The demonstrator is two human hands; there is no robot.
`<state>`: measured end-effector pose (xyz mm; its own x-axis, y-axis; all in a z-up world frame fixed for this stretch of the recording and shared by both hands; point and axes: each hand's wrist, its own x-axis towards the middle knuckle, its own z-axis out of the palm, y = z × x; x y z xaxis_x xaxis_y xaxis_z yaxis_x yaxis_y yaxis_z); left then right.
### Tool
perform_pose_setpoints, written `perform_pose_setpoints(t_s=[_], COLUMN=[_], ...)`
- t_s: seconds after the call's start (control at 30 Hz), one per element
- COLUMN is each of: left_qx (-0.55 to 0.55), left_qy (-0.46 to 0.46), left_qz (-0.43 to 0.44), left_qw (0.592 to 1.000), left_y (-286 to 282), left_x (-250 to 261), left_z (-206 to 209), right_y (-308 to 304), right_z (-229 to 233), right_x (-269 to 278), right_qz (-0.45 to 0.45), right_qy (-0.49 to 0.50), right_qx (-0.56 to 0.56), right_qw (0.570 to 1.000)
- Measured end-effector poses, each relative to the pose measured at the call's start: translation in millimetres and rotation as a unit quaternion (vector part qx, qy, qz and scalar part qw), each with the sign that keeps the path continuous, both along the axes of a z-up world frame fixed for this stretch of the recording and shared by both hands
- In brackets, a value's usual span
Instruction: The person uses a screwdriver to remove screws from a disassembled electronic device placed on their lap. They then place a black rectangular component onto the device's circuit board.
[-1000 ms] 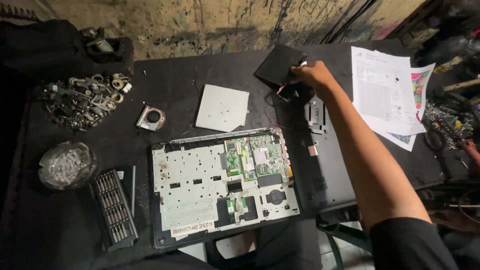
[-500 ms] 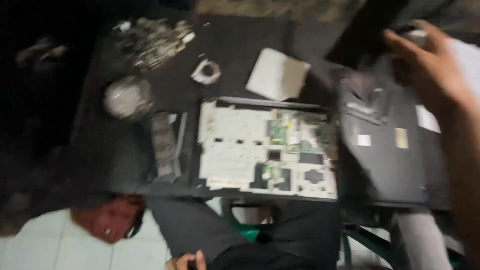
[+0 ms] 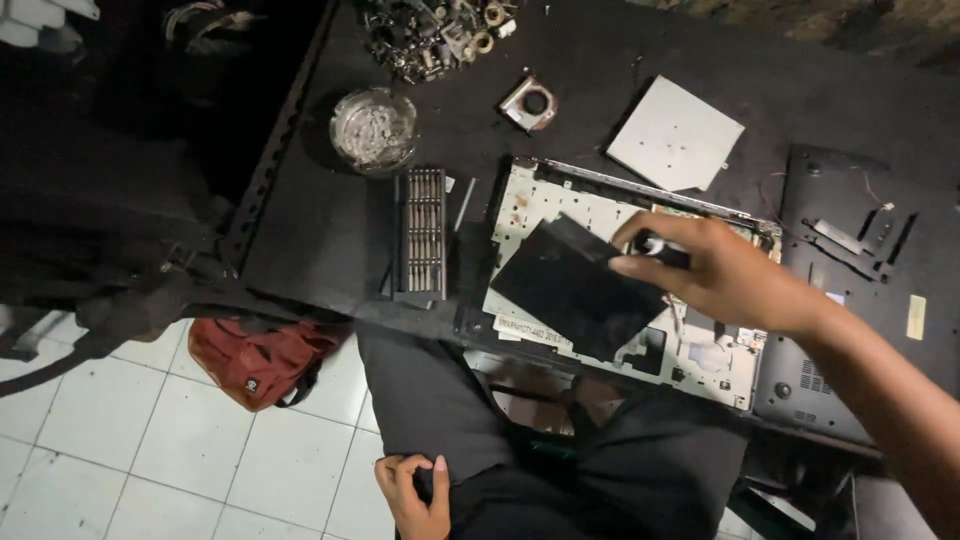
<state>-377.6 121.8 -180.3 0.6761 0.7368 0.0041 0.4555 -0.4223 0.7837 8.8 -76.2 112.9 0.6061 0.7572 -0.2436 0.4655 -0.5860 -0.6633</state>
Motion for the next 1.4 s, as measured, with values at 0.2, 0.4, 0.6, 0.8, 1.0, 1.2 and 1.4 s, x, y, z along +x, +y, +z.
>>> perform_pose_setpoints(t_s=[0.2,0.4,0.6,0.8,1.0,1.2,1.4], left_qx=[-0.017,-0.051,-0.029,-0.015,0.003,0.015,0.032], left_qy=[0.012,0.059,0.044,0.036,0.036,0.032,0.026], left_qz=[0.016,0.035,0.03,0.026,0.035,0.013,-0.008], left_qw=[1.0,0.996,0.998,0.999,0.999,0.999,0.999], left_y=[-1,-4,-2,0,-2,4,4], left_x=[-3,-7,-3,-7,-1,-5,-5], left_z=[-4,-12,-7,-13,3,-9,-8], right_y=[13,37,33,33,31,27,-11], right_z=[-37,-35,-61,-68,-70,-71,30], right_x=[23,15,9,-1,-2,-8,-73], right_qz=[0.066,0.008,0.023,0.004,0.007,0.007,-0.155], right_qy=[0.017,-0.059,-0.138,-0.177,-0.192,-0.231,-0.032], right_qx=[0.011,-0.181,-0.148,-0.175,-0.239,-0.157,0.124], right_qw=[0.998,0.982,0.979,0.969,0.952,0.96,0.98])
